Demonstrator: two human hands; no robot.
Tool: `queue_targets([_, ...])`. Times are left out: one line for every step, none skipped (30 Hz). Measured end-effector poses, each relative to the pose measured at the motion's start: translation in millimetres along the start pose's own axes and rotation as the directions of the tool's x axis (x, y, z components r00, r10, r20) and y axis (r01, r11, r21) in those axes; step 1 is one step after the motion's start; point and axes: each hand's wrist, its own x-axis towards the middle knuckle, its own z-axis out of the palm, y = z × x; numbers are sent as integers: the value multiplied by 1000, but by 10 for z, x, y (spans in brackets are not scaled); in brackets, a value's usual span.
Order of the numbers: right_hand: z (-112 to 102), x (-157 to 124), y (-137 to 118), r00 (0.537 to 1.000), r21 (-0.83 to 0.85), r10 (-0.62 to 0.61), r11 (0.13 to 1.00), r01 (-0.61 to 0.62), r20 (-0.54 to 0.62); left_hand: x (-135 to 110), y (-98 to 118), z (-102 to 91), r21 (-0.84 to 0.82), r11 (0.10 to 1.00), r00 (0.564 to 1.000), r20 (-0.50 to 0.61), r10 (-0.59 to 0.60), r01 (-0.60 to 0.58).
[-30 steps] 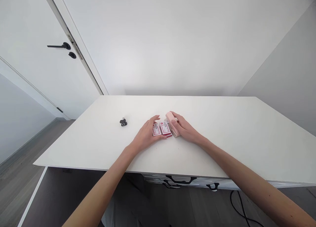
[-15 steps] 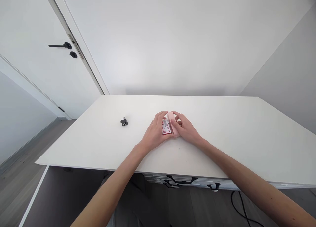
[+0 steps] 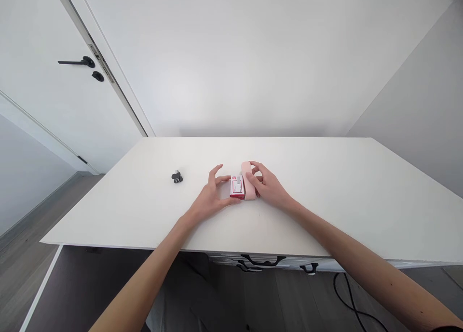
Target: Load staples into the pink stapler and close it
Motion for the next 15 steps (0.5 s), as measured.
queue_targets([0,-2,0,1000,-1,-1,1000,1,3,2,13,13,-7,1000,1000,-8,-5,5])
queue_targets([1,-4,0,1000,-6,-3,1000,3,5,4,24,27,-14,1000,1000,-14,-10,9])
queue_targets([0,-5,1,1000,-12,-4,1000,4,6,5,31,39,-20,1000,1000,-18,-14,14])
queue_targets([0,-6,3,1000,-18,-6,1000,6,5,5,34,48,-26,1000,1000,-19,-17,17])
queue_targets([-1,-7,5,1000,-22,-7,1000,7,4,3,33,53,-30,999,1000,-20,-16,16])
queue_targets([-3,-7,7,1000,-25,-7,1000,7,1,0,27,53,-29,1000,1000,-21,-10,9])
queue_targets([-5,-6,10,1000,-27,-6,1000,6,-1,-5,18,48,-23,1000,1000,-27,3,-3])
queue_targets([-6,-5,12,1000,-29,-3,1000,3,-2,-13,7,38,-11,1000,999,-40,21,-22])
queue_targets([-8,-3,15,1000,-30,-1,1000,1,-3,-23,-5,23,6,999,997,-60,41,-41])
queue_targets([-10,-2,17,1000,-31,1,1000,-1,-4,-35,-15,6,26,998,995,-83,57,-55])
queue_targets([-11,0,18,1000,-32,2,999,-2,-4,-48,-21,-13,46,997,993,-102,65,-60])
queue_targets([-11,1,19,1000,-34,2,999,-2,-2,-61,-23,-30,60,997,992,-111,62,-56])
queue_targets([-11,1,19,1000,-35,2,999,-2,-2,-74,-18,-45,64,997,993,-106,50,-43])
queue_targets([-10,1,18,1000,-37,3,999,-3,-3,-84,-7,-56,57,998,995,-90,31,-26])
queue_targets([-9,0,16,1000,-40,4,999,-4,-2,-91,10,-63,42,999,998,-67,13,-11])
